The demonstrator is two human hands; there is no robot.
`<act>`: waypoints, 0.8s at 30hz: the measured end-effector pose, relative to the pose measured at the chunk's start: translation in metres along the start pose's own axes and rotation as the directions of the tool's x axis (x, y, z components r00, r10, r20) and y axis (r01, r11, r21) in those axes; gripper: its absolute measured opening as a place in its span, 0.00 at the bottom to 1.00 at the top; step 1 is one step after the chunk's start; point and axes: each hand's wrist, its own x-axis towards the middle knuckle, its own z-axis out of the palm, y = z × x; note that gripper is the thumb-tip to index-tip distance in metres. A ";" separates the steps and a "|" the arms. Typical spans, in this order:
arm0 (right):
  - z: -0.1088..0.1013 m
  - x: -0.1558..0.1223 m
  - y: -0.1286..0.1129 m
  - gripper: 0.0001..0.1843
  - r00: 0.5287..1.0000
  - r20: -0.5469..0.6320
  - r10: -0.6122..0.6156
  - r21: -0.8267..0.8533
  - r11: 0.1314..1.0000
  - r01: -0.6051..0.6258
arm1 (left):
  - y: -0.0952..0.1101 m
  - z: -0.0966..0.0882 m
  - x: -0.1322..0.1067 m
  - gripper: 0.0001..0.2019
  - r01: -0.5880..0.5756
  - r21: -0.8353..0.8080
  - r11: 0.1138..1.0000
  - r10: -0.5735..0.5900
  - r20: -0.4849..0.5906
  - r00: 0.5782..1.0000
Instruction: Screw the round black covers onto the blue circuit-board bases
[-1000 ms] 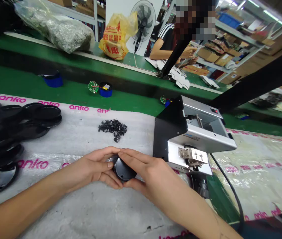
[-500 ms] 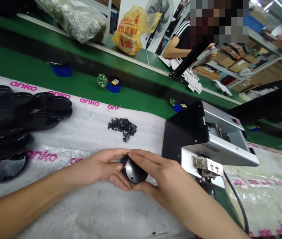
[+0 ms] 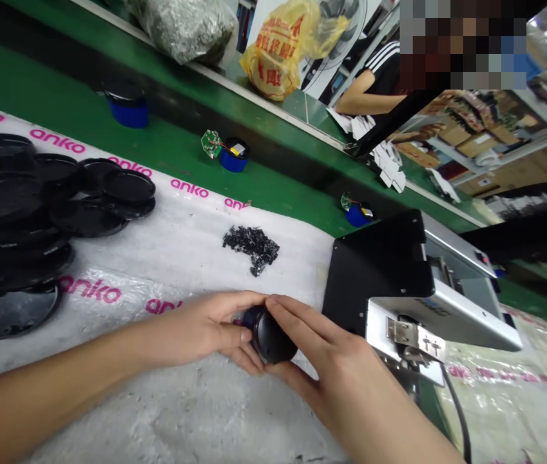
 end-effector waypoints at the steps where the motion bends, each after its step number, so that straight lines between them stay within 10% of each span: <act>1: 0.001 0.000 -0.002 0.28 1.000 -0.010 -0.001 -0.012 1.000 0.000 | 0.000 0.000 -0.001 0.24 -0.009 0.011 1.000 0.009 0.001 1.000; 12: 0.009 -0.012 -0.005 0.33 0.995 -0.094 0.017 -0.029 0.999 -0.019 | -0.005 0.004 -0.002 0.24 -0.074 0.055 0.996 0.073 0.014 0.997; 20: -0.002 -0.002 -0.006 0.25 0.999 0.052 0.009 -0.127 0.992 -0.002 | -0.006 0.007 -0.005 0.20 -0.130 0.134 0.982 0.132 -0.003 0.991; 24: 0.003 -0.001 -0.007 0.28 1.000 0.024 0.017 -0.192 0.981 -0.012 | -0.007 0.017 0.000 0.13 -0.121 0.296 0.947 0.176 -0.167 0.970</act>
